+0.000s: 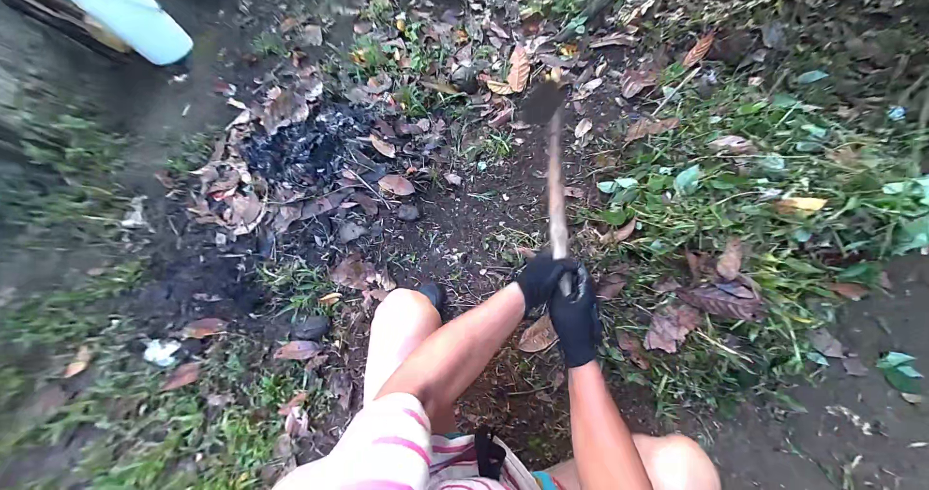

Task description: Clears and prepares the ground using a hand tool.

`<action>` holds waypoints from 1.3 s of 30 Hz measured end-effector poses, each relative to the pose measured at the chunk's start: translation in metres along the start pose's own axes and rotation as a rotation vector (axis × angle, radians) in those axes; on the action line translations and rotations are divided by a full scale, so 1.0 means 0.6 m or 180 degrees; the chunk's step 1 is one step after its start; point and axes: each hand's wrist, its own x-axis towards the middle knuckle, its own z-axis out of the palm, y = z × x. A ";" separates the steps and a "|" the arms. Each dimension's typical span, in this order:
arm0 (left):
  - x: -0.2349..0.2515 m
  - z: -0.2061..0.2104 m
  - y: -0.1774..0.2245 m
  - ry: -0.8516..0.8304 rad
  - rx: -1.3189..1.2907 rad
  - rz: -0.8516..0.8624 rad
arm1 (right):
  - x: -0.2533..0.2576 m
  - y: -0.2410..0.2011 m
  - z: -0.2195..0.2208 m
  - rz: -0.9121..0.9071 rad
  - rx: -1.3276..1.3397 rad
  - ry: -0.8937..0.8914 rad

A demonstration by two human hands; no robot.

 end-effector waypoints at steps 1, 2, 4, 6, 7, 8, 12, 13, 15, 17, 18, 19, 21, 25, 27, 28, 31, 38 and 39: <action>0.035 -0.026 0.031 0.0008 0.0446 0.0048 | 0.024 -0.007 0.014 -0.0009 0.0185 -0.0174; 0.073 -0.062 0.071 0.0013 0.0993 0.0136 | 0.048 -0.014 0.026 -0.0058 0.0312 -0.0383; 0.145 -0.152 0.168 0.0232 0.2303 0.0278 | 0.096 -0.030 0.037 -0.0196 0.0257 -0.0742; 0.196 -0.250 0.251 0.0669 0.3756 0.0419 | 0.140 -0.033 0.028 -0.0288 -0.0084 -0.0869; 0.220 -0.300 0.265 0.0829 0.4258 0.0569 | 0.160 -0.030 0.021 -0.0266 -0.0220 -0.0826; 0.240 -0.351 0.261 0.0855 0.4562 0.0683 | 0.179 -0.027 0.016 -0.0183 -0.0327 -0.0758; 0.274 -0.562 0.057 0.0718 0.4323 0.0261 | 0.236 -0.014 0.031 0.0318 -0.0450 -0.0501; 0.269 -0.610 -0.019 0.0790 0.4160 -0.0043 | 0.242 -0.005 0.036 0.0437 -0.0518 -0.0502; 0.222 -0.699 -0.139 0.0822 0.3912 -0.0895 | 0.248 0.009 0.043 0.0750 -0.0674 -0.0609; 0.135 -0.759 -0.212 0.0643 0.3717 -0.1628 | 0.237 0.012 0.045 0.1126 -0.0833 -0.0667; 0.072 -0.774 -0.235 0.0588 0.3565 -0.1916 | 0.223 0.010 0.039 0.1305 -0.0909 -0.0675; 0.014 -0.793 -0.248 0.0621 0.3407 -0.2127 | 0.209 0.005 0.035 0.1433 -0.0954 -0.0636; -0.090 -0.833 -0.273 0.0641 0.3258 -0.2511 | 0.175 -0.016 0.021 0.1686 -0.1025 -0.0514; -0.069 -0.865 -0.234 0.0277 0.3352 -0.2337 | 0.147 -0.084 -0.013 0.1808 -0.1268 -0.0101; 0.033 -0.835 -0.188 -0.0008 0.3418 -0.1763 | 0.150 -0.136 -0.022 0.1588 -0.1395 0.0036; 0.097 -0.811 -0.155 -0.0232 0.3455 -0.1419 | 0.156 -0.162 -0.026 0.1407 -0.1498 0.0101; 0.283 -0.744 -0.049 -0.0833 0.3876 -0.0538 | 0.171 -0.240 -0.035 0.0988 -0.1707 0.0191; 0.189 -0.919 -0.167 0.0489 0.3851 -0.1607 | 0.225 -0.290 -0.057 0.0206 -0.1346 0.0166; 0.109 -0.947 -0.184 0.0790 0.3713 -0.1986 | 0.236 -0.277 -0.050 0.0194 -0.1243 0.0169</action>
